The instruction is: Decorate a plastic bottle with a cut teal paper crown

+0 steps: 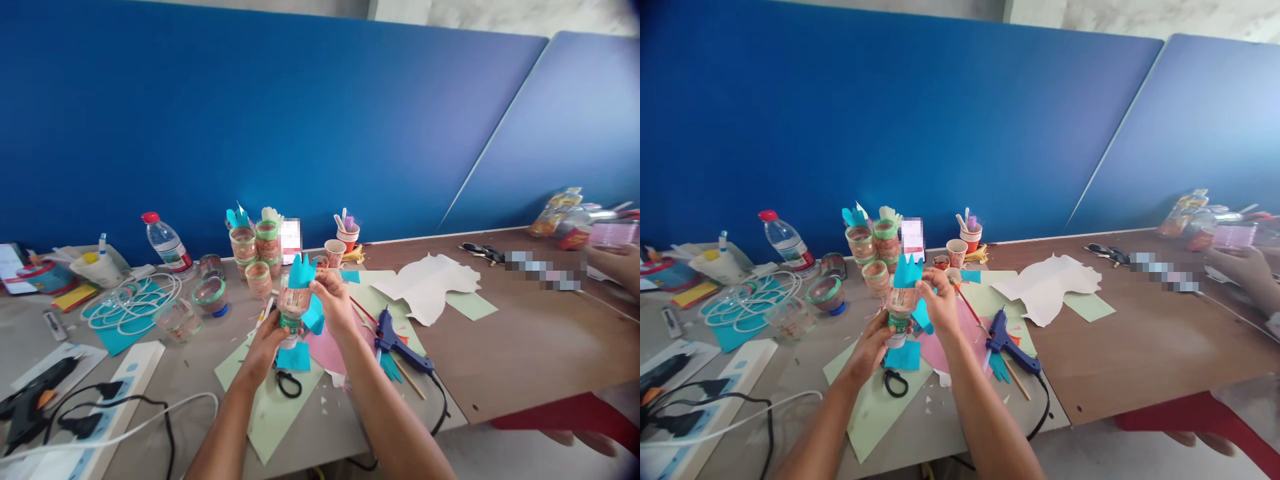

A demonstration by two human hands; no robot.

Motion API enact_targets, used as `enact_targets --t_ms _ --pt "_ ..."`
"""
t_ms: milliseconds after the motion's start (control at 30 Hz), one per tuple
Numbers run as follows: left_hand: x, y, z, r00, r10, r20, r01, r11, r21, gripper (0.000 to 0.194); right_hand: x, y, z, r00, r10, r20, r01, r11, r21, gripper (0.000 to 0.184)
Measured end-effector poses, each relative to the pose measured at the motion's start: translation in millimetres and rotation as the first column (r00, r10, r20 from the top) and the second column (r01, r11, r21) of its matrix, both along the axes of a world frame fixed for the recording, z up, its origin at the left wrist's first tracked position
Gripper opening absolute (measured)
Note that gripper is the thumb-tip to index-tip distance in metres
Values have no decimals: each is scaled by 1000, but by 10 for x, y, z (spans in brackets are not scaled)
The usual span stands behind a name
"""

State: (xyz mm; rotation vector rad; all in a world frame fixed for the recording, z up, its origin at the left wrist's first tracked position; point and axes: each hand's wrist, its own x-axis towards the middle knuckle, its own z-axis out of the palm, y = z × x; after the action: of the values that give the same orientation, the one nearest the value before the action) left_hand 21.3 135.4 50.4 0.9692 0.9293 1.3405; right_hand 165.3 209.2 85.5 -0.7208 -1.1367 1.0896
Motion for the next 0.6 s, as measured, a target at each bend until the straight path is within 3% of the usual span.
enact_targets --t_ms 67,200,367,600 --pt "-14 4 8 999 24 22 -24 1000 5 36 31 6 12 995 31 -93 -32 999 -12 36" --pt "-74 36 6 973 182 141 -183 983 -5 33 94 49 22 978 17 -206 -27 999 -43 54" --pt "-145 77 2 929 276 247 -290 957 22 30 87 50 17 975 73 -210 -83 996 -39 55" --pt "-195 92 5 914 260 312 -292 955 58 40 8 -18 68 972 102 -210 -107 994 -17 54"
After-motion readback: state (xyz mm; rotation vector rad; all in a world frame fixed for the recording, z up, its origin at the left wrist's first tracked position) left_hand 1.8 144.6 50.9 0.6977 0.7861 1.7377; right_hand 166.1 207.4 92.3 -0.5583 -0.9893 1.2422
